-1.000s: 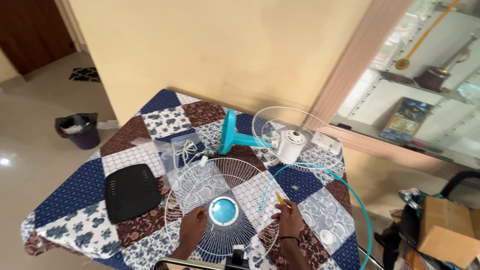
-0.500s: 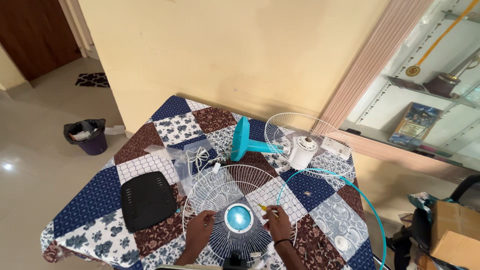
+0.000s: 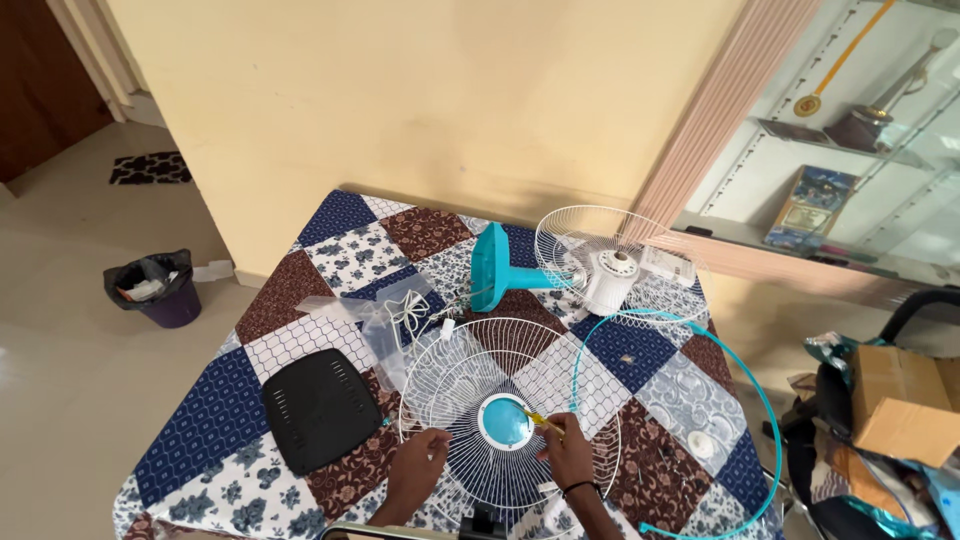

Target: The person assembles a table fan by attaching the fan blades to the motor hub and securing them with a nut. The person then places the front wire cage over the blades and aligns it with the fan body.

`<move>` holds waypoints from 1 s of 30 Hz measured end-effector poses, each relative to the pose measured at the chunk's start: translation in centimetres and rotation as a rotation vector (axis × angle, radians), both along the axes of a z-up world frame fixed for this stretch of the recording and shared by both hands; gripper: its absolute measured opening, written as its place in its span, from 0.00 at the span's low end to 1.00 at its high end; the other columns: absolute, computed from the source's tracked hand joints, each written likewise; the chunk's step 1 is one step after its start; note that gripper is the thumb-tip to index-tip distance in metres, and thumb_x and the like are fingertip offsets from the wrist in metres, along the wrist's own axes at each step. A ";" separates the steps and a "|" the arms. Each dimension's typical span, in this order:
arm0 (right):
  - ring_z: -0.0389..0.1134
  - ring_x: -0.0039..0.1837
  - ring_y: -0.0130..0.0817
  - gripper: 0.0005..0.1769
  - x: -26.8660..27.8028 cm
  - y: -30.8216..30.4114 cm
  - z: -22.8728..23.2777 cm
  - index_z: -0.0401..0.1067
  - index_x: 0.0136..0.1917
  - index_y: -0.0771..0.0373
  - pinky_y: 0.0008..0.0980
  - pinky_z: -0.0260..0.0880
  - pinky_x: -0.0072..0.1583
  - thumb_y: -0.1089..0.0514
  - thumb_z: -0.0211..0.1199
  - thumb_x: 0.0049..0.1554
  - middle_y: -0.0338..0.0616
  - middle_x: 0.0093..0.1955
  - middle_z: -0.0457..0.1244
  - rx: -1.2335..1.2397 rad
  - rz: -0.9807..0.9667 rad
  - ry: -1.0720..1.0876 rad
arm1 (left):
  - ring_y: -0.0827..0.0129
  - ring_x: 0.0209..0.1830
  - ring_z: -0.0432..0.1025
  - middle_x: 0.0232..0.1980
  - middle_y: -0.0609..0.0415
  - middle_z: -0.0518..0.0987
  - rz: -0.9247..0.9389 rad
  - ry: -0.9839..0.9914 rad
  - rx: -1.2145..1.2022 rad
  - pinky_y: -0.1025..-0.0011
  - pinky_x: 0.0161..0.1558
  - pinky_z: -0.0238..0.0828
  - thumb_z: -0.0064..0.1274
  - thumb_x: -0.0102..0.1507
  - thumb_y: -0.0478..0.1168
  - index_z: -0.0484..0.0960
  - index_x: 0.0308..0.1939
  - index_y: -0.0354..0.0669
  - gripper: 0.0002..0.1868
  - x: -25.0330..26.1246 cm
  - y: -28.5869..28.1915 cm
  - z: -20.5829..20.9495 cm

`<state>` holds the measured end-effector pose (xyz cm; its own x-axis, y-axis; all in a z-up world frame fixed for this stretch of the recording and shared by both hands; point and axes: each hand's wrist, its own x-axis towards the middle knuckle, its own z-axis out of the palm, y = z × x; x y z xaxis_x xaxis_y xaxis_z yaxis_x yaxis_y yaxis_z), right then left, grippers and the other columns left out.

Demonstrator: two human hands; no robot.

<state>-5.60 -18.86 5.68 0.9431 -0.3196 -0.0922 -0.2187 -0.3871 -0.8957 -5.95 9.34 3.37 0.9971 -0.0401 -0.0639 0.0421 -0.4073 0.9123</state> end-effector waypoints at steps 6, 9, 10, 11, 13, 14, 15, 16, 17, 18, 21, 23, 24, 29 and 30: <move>0.75 0.34 0.29 0.13 -0.8 0.5 1.5 0.73 0.56 0.62 0.31 0.77 0.39 0.54 0.58 0.62 0.46 0.47 0.74 -0.241 0.121 0.028 | 0.67 0.53 0.81 0.49 0.53 0.87 -0.117 0.071 0.064 0.66 0.55 0.76 0.54 0.64 0.42 0.84 0.52 0.48 0.13 -0.5 0.3 -0.2; 0.76 0.37 0.33 0.13 -0.9 0.8 2.6 0.75 0.57 0.59 0.35 0.76 0.42 0.53 0.60 0.62 0.49 0.45 0.75 -0.297 0.104 0.133 | 0.65 0.54 0.81 0.50 0.52 0.86 -0.136 0.049 0.015 0.65 0.58 0.75 0.55 0.63 0.41 0.84 0.51 0.46 0.13 -0.8 0.0 -0.3; 0.76 0.39 0.33 0.12 -0.9 0.8 3.0 0.75 0.56 0.60 0.35 0.77 0.43 0.54 0.61 0.61 0.48 0.46 0.75 -0.321 0.123 0.065 | 0.65 0.55 0.80 0.50 0.52 0.86 -0.140 0.065 0.037 0.65 0.58 0.75 0.55 0.63 0.41 0.85 0.51 0.46 0.13 -0.8 -0.2 -0.3; 0.77 0.41 0.34 0.12 -0.8 0.7 3.3 0.76 0.55 0.60 0.35 0.77 0.44 0.55 0.63 0.59 0.47 0.47 0.74 -0.345 0.145 -0.004 | 0.65 0.55 0.80 0.50 0.53 0.86 -0.142 0.080 0.059 0.65 0.59 0.74 0.55 0.63 0.41 0.85 0.51 0.47 0.13 -0.8 -0.4 -0.3; 0.77 0.44 0.37 0.12 -0.7 0.6 4.0 0.77 0.54 0.60 0.37 0.77 0.47 0.56 0.65 0.57 0.47 0.48 0.74 -0.386 0.172 -0.066 | 0.65 0.56 0.80 0.50 0.53 0.86 -0.137 0.093 0.069 0.65 0.59 0.74 0.55 0.63 0.41 0.85 0.52 0.47 0.13 -0.8 -0.8 -0.3; 0.76 0.45 0.39 0.12 -0.6 0.5 4.2 0.77 0.54 0.60 0.38 0.77 0.48 0.57 0.66 0.57 0.47 0.49 0.73 -0.403 0.178 -0.060 | 0.65 0.56 0.80 0.50 0.53 0.86 -0.129 0.090 0.056 0.65 0.59 0.74 0.55 0.63 0.42 0.85 0.51 0.47 0.13 -0.7 -1.0 -0.3; 0.76 0.46 0.41 0.12 -0.3 0.4 4.5 0.77 0.54 0.60 0.39 0.76 0.49 0.58 0.66 0.56 0.47 0.50 0.73 -0.420 0.183 -0.058 | 0.65 0.56 0.80 0.50 0.52 0.86 -0.121 0.084 0.044 0.65 0.59 0.74 0.56 0.63 0.42 0.85 0.51 0.47 0.13 -0.4 -1.2 -0.3; 0.76 0.47 0.42 0.12 0.1 0.4 4.7 0.77 0.54 0.59 0.40 0.76 0.49 0.59 0.66 0.56 0.47 0.49 0.73 -0.441 0.208 -0.087 | 0.65 0.55 0.80 0.50 0.52 0.86 -0.104 0.066 0.060 0.64 0.58 0.75 0.56 0.63 0.42 0.85 0.51 0.47 0.13 -0.1 -1.4 -0.4; 0.75 0.47 0.42 0.12 0.4 0.3 5.0 0.77 0.54 0.59 0.41 0.75 0.50 0.60 0.65 0.56 0.47 0.49 0.72 -0.465 0.233 -0.115 | 0.65 0.54 0.80 0.50 0.52 0.86 -0.088 0.050 0.074 0.64 0.57 0.75 0.56 0.63 0.42 0.85 0.51 0.47 0.13 0.2 -1.7 -0.5; 0.75 0.48 0.43 0.12 0.7 0.1 5.2 0.77 0.54 0.59 0.41 0.75 0.50 0.61 0.64 0.55 0.47 0.49 0.72 -0.489 0.257 -0.143 | 0.64 0.54 0.80 0.50 0.51 0.86 -0.072 0.034 0.088 0.64 0.57 0.75 0.56 0.62 0.42 0.85 0.51 0.48 0.13 0.4 -2.0 -0.6; 0.73 0.47 0.44 0.13 1.7 -0.4 5.7 0.77 0.54 0.58 0.42 0.74 0.49 0.61 0.65 0.55 0.45 0.50 0.71 -0.573 0.341 -0.199 | 0.65 0.52 0.81 0.49 0.51 0.87 -0.016 -0.001 0.041 0.65 0.55 0.76 0.57 0.61 0.41 0.85 0.50 0.47 0.13 1.3 -3.0 -1.2; 0.73 0.47 0.43 0.11 2.2 -0.9 5.9 0.78 0.53 0.56 0.41 0.74 0.50 0.59 0.65 0.56 0.43 0.49 0.71 -0.587 0.380 -0.137 | 0.65 0.55 0.80 0.50 0.51 0.85 -0.035 0.003 0.030 0.65 0.56 0.76 0.58 0.61 0.41 0.85 0.50 0.46 0.14 2.0 -3.9 -1.8; 0.74 0.47 0.42 0.10 2.5 -1.0 6.0 0.78 0.53 0.55 0.41 0.74 0.50 0.58 0.65 0.56 0.42 0.49 0.71 -0.593 0.399 -0.107 | 0.66 0.56 0.80 0.50 0.51 0.84 -0.044 0.006 0.025 0.65 0.56 0.75 0.59 0.61 0.40 0.85 0.50 0.46 0.14 2.3 -4.3 -2.2; 0.72 0.47 0.44 0.10 3.7 -2.5 5.0 0.77 0.54 0.56 0.42 0.73 0.49 0.59 0.63 0.58 0.43 0.48 0.70 -0.644 0.493 -0.120 | 0.61 0.58 0.77 0.55 0.51 0.83 -0.028 -0.081 0.149 0.64 0.59 0.73 0.60 0.60 0.43 0.82 0.52 0.46 0.17 2.4 -6.8 -4.9; 0.72 0.47 0.44 0.10 3.9 -2.9 4.7 0.76 0.54 0.55 0.43 0.73 0.49 0.59 0.63 0.58 0.43 0.48 0.69 -0.651 0.511 -0.101 | 0.59 0.59 0.75 0.56 0.51 0.82 -0.030 -0.100 0.191 0.63 0.60 0.72 0.61 0.59 0.44 0.82 0.53 0.47 0.18 2.3 -7.3 -5.4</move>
